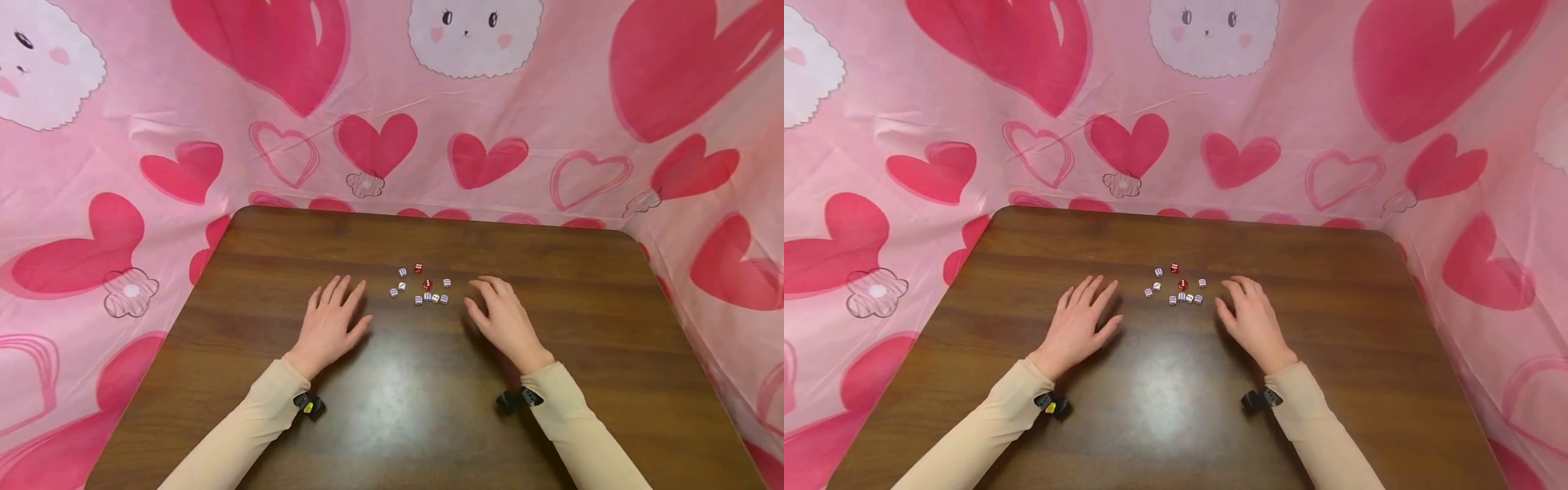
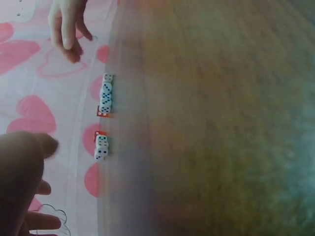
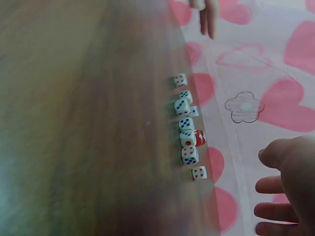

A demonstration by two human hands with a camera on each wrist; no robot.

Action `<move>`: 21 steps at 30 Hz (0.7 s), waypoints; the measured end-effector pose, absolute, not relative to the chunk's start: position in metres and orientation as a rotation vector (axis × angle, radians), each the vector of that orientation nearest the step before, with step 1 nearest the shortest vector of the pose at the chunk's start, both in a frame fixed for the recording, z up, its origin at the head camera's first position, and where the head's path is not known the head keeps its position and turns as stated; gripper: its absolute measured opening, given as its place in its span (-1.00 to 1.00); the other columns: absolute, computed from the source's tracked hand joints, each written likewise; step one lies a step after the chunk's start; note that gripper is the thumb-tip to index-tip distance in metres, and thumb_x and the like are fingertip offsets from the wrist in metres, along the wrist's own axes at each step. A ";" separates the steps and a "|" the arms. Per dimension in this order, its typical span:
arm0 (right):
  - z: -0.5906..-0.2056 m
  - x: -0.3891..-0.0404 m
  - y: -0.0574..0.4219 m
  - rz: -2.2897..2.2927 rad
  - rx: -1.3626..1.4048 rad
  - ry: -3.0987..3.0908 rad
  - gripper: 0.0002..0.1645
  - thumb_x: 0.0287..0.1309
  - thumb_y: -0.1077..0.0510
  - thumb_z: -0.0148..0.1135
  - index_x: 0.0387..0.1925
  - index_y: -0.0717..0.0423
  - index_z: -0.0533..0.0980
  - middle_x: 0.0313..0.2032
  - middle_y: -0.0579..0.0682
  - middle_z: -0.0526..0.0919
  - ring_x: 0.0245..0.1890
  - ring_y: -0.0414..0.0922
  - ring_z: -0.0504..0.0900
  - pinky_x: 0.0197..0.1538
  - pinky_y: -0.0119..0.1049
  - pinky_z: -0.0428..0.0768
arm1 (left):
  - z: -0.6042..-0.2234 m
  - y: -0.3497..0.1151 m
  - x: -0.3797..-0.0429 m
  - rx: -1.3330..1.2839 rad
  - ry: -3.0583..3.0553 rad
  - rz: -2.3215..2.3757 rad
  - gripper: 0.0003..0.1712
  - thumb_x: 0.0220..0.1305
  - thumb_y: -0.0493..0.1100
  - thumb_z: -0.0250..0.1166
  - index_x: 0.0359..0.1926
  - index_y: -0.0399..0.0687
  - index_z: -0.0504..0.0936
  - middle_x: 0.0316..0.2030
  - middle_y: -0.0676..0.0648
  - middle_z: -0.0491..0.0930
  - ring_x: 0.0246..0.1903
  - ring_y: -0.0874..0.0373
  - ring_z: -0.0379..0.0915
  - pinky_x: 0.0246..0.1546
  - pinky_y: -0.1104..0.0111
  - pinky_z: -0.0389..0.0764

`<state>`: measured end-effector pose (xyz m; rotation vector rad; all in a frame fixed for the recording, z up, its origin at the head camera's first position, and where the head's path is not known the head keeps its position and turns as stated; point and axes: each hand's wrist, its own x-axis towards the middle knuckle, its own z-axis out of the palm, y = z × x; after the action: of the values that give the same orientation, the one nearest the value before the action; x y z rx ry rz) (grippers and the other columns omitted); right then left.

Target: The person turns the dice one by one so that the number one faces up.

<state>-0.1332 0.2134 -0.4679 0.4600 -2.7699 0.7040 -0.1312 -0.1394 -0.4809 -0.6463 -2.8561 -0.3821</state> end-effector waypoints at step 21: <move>-0.488 -0.210 0.206 1.198 0.395 -2.980 -0.72 0.41 0.09 0.32 0.06 0.12 0.65 -0.19 0.04 0.70 -0.17 0.00 0.60 0.02 -0.05 0.57 | -0.470 -0.135 -0.125 -0.693 -2.841 -0.322 -0.73 0.45 0.01 0.31 -0.02 -0.06 0.71 -0.21 -0.09 0.70 -0.19 -0.08 0.62 -0.19 0.02 0.57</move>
<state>-0.2099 0.2060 -0.4878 0.3949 -2.9799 1.1981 -0.1254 -0.1349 -0.4696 -0.6933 -2.8410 -0.3220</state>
